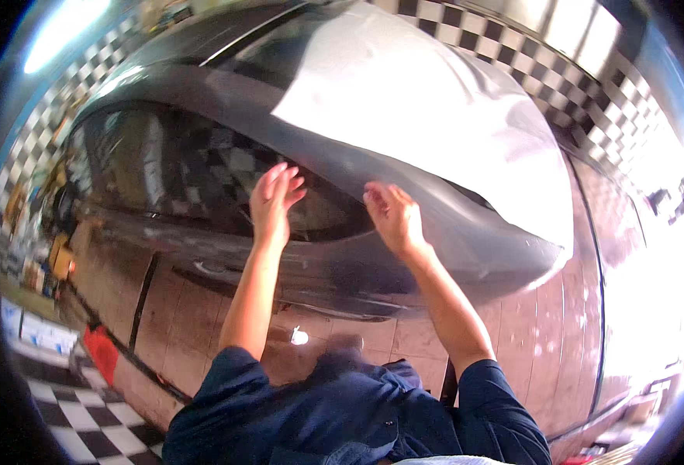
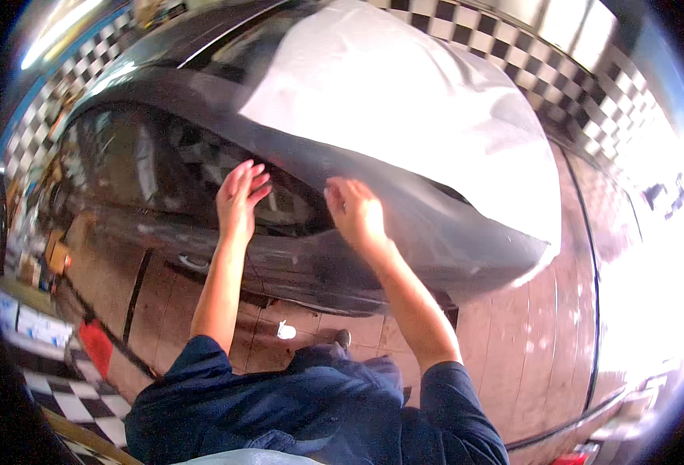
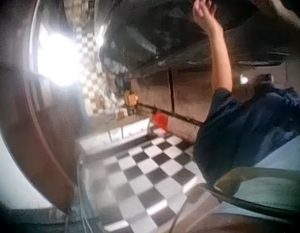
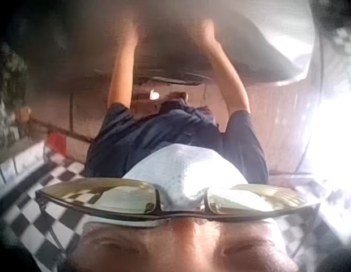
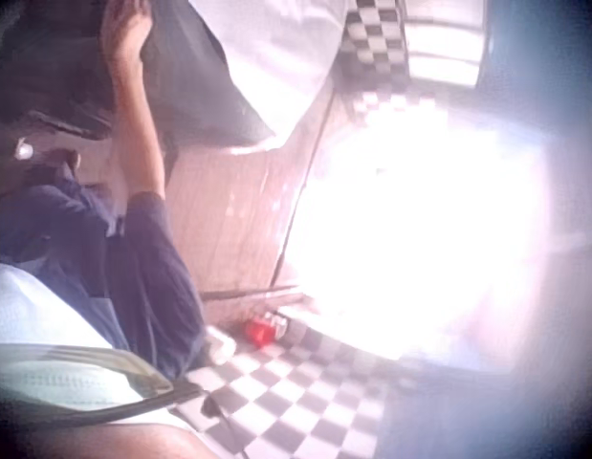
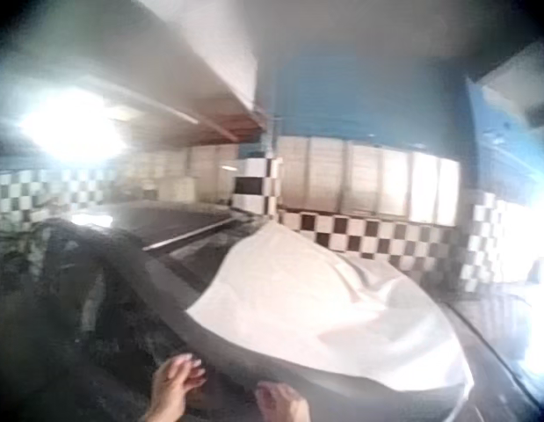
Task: The person applies a large sheet of protective film to the rear window of a car. They spray the window with a liquid from a bottle, position the film, and smooth it out with their hands to remove air bubbles and ensure adhesion.
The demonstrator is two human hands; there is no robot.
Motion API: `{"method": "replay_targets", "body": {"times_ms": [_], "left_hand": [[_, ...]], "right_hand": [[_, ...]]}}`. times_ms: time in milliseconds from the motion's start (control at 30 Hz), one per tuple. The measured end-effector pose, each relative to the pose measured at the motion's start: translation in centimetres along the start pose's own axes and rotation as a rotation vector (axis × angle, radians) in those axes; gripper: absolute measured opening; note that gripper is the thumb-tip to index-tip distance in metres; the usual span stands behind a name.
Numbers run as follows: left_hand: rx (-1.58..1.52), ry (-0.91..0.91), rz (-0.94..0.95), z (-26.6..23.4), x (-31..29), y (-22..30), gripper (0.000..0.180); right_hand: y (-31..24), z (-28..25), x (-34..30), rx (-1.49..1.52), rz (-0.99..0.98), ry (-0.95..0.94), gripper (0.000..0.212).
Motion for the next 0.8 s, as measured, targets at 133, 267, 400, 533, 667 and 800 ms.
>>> {"method": "replay_targets", "body": {"times_ms": [133,267,400,533,667,800], "left_hand": [[-0.053,0.143,0.074,0.9,3.8,-0.4,0.04],[-0.085,0.194,0.208,2.9,5.2,1.7,0.036],[-0.049,0.232,0.163,3.5,7.3,2.1,0.035],[0.065,0.06,0.232,4.3,8.9,2.6,0.032],[0.44,-0.055,0.381,4.4,10.8,4.4,0.033],[0.515,-0.348,0.206,4.7,14.6,6.3,0.034]], "right_hand": [[-1.0,2.5,6.9,-0.038,-0.188,-0.019,0.019],[-2.8,4.0,11.1,-0.061,-0.316,0.008,0.019],[-5.4,4.8,14.3,-0.073,-0.36,-0.051,0.027],[-3.7,7.0,16.7,-0.11,-0.343,-0.132,0.029],[-0.8,7.6,17.9,0.312,-0.191,-0.122,0.017],[0.9,6.0,18.7,0.891,0.259,-0.402,0.021]]}}
Point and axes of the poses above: each hand's wrist, its own x-axis towards the middle knuckle, its own z-axis out of the palm, y = z × x, the point moved 2 cm from there along x, towards the middle knuckle, and after that the axes turned 1 degree about z, right-handed, at the moved point
